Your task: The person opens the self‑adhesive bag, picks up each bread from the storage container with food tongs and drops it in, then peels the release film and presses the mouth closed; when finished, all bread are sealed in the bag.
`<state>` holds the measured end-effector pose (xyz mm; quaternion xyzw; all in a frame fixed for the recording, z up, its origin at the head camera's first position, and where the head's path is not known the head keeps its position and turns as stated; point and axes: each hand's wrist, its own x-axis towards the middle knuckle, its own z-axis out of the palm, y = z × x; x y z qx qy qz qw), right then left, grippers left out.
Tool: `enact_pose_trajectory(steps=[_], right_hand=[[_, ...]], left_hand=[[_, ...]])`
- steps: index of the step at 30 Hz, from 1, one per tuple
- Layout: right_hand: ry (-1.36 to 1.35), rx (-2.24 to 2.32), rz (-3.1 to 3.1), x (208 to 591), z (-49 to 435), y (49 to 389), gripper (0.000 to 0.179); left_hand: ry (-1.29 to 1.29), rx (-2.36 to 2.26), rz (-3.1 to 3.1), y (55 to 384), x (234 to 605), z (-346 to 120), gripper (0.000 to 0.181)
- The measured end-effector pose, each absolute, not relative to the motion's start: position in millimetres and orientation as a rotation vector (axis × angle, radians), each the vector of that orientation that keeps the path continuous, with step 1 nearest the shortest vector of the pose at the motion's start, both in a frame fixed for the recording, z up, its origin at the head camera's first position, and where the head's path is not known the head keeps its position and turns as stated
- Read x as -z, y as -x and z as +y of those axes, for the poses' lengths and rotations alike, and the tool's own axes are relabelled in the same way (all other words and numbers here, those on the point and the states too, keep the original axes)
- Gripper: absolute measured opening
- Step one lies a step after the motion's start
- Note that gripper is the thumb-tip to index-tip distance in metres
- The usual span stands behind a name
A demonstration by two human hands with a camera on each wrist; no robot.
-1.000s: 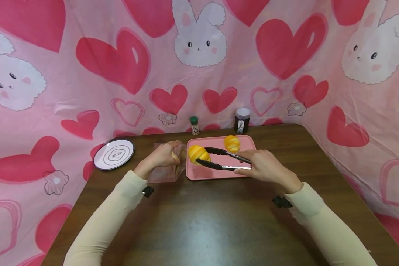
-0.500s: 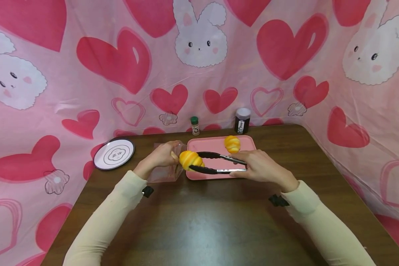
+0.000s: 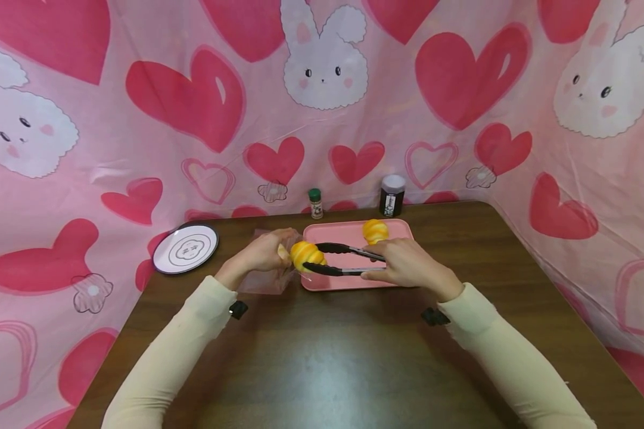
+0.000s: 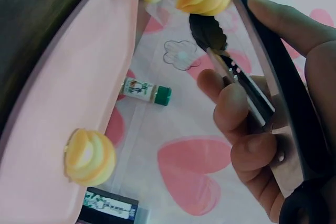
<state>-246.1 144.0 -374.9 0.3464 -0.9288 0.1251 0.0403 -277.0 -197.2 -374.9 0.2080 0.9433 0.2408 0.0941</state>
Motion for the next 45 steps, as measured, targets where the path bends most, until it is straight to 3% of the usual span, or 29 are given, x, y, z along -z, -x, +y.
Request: enact_pose_trajectory(steps=[8,22,32,45], right_hand=[[-0.976,-0.357,-2.893,369.0,143.3,245.2,0.063],[-1.105,-0.220,-2.780,375.9,128.2,237.9,0.057],[-1.053,-0.224,-2.807,373.1,117.9,232.4,0.057],[-1.101,-0.211,-2.757,373.1,116.0,229.9,0.056]], left_hand=[[-0.637,-0.657,2.786,276.6,372.3,-197.7,0.083],[-0.649,-0.690,2.756,274.1,369.9,-191.1,0.083],[-0.600,-0.726,2.728,272.3,368.7,-188.0,0.086],[-0.619,-0.657,2.787,268.7,363.2,-186.0,0.075]])
